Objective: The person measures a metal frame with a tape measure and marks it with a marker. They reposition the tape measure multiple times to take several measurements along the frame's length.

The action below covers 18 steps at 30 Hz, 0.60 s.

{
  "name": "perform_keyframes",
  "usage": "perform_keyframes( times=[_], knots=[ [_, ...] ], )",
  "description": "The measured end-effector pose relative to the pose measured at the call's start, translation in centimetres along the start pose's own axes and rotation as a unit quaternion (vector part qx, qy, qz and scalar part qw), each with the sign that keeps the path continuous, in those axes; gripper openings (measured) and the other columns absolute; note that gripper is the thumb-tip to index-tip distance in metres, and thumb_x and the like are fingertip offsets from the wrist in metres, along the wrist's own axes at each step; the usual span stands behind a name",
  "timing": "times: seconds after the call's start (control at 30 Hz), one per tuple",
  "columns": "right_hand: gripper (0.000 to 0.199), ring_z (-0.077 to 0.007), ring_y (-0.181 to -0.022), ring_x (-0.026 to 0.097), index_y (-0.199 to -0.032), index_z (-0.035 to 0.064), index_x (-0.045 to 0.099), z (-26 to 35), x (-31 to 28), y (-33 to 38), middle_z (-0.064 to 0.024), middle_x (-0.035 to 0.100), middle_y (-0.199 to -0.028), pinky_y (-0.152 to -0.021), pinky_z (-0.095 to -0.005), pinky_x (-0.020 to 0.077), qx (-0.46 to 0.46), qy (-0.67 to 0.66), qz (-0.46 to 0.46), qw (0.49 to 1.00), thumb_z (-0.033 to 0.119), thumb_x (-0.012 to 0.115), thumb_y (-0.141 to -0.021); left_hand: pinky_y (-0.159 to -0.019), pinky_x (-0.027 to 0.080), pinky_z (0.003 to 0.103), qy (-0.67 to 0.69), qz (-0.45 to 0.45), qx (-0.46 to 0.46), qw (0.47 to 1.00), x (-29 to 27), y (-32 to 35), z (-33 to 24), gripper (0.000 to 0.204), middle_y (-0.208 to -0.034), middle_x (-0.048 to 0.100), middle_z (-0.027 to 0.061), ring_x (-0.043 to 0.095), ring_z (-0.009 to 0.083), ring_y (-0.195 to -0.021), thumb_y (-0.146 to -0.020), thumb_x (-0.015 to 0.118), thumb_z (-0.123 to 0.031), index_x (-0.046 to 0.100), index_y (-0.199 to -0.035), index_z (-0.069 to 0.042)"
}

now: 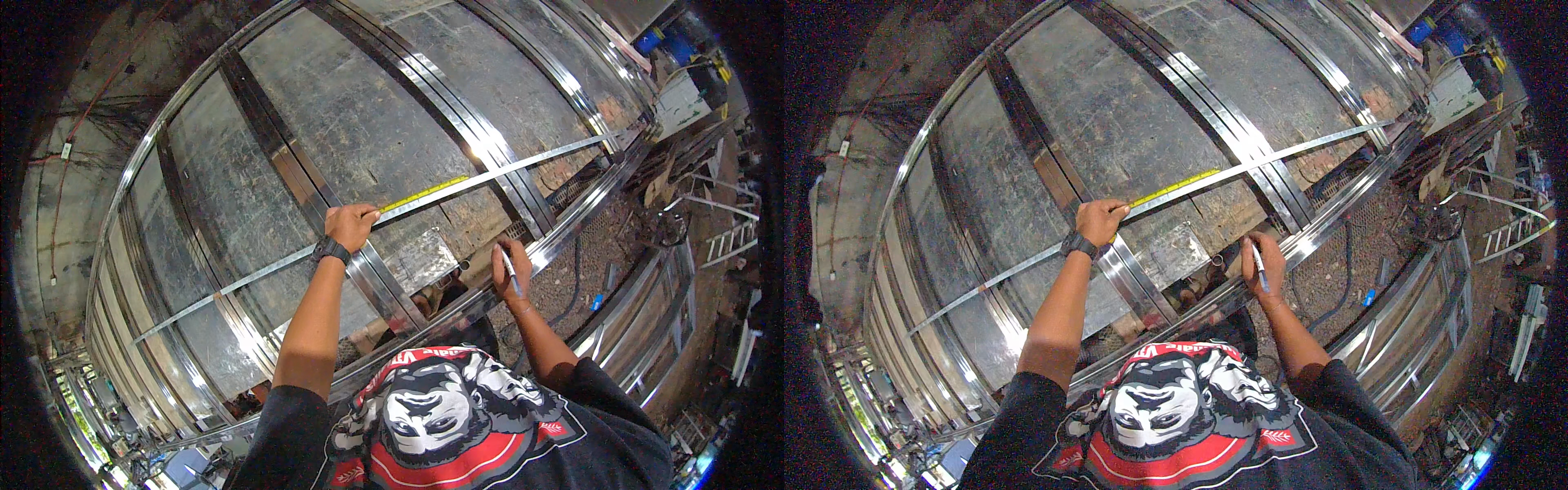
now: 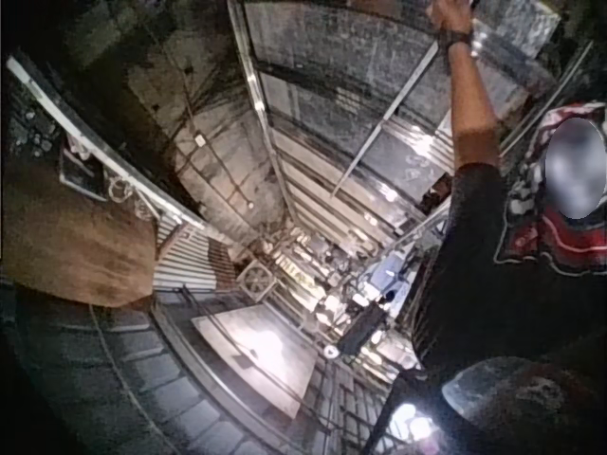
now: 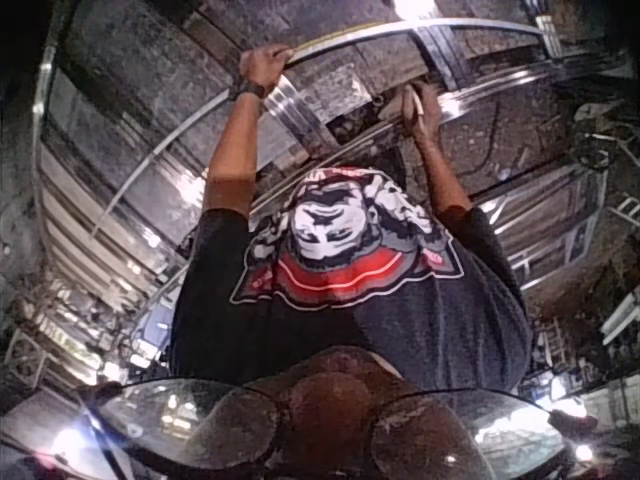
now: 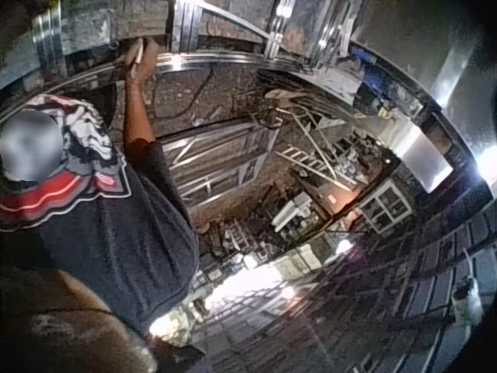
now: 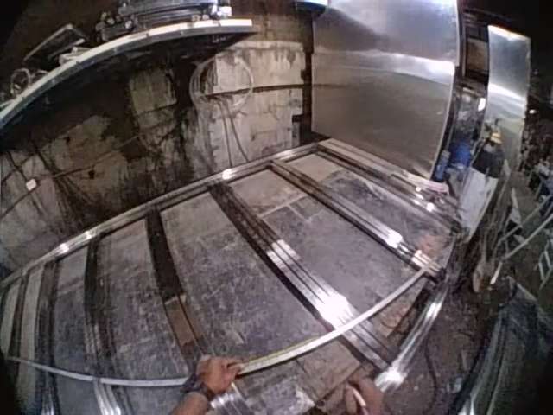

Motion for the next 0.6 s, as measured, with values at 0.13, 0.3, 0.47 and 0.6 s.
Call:
perform_keyframes(
  times=[0.13, 0.3, 0.47, 0.6],
  knots=[
    [0.022, -0.0384, -0.087, 0.072, -0.106, 0.0015, 0.07, 0.08, 0.13, 0.01, -0.0201, 0.073, -0.095, -0.079, -0.0439, 0.0565, 0.018, 0.009, 0.002, 1.0, 0.021, 0.068, -0.098, -0.098, 0.046, 0.042, 0.017, -0.001, 0.018, 1.0, 0.27, -0.28, 0.74, 0.028, -0.095, 0.08, 0.0069, 0.073, 0.0294, -0.09, -0.095, 0.07, -0.043, 0.084, -0.107, -0.022],
    [0.021, -0.0378, -0.085, 0.072, -0.107, 0.0018, 0.069, -0.08, 0.15, -0.01, -0.0194, 0.072, -0.095, -0.077, -0.0433, 0.0565, -0.02, 0.008, -0.023, 1.0, 0.021, 0.068, -0.098, -0.099, 0.045, 0.041, 0.023, -0.003, -0.006, 1.0, 0.14, -0.01, 0.04, 0.028, -0.096, 0.08, 0.0072, 0.073, 0.0293, -0.093, -0.095, 0.069, -0.042, 0.084, -0.107, -0.022],
    [0.021, -0.038, -0.085, 0.071, -0.107, 0.0021, 0.069, -0.04, 0.15, 0.05, -0.0193, 0.071, -0.095, -0.078, -0.0434, 0.0563, -0.008, 0.009, -0.017, 1.0, 0.021, 0.068, -0.098, -0.099, 0.044, 0.041, 0.024, -0.01, 0.0, 1.0, 0.16, 0.08, 0.17, 0.028, -0.096, 0.08, 0.0071, 0.073, 0.0288, -0.094, -0.095, 0.068, -0.041, 0.084, -0.107, -0.022],
    [0.021, -0.0382, -0.087, 0.071, -0.107, 0.002, 0.069, -0.18, 0.2, 0.17, -0.0195, 0.071, -0.095, -0.078, -0.0435, 0.0562, 0.009, 0.013, -0.008, 1.0, 0.021, 0.068, -0.098, -0.099, 0.044, 0.041, 0.024, 0.005, -0.01, 1.0, -0.05, 0.05, -0.04, 0.028, -0.095, 0.08, 0.007, 0.073, 0.0281, -0.094, -0.095, 0.068, -0.042, 0.084, -0.107, -0.022]
  ],
)
Point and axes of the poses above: each hand's wrist, its own y-axis away from the middle knuckle, its own x-axis out of the palm, z = x × y, the point moved 1 cm from there along -y, towards the middle knuckle
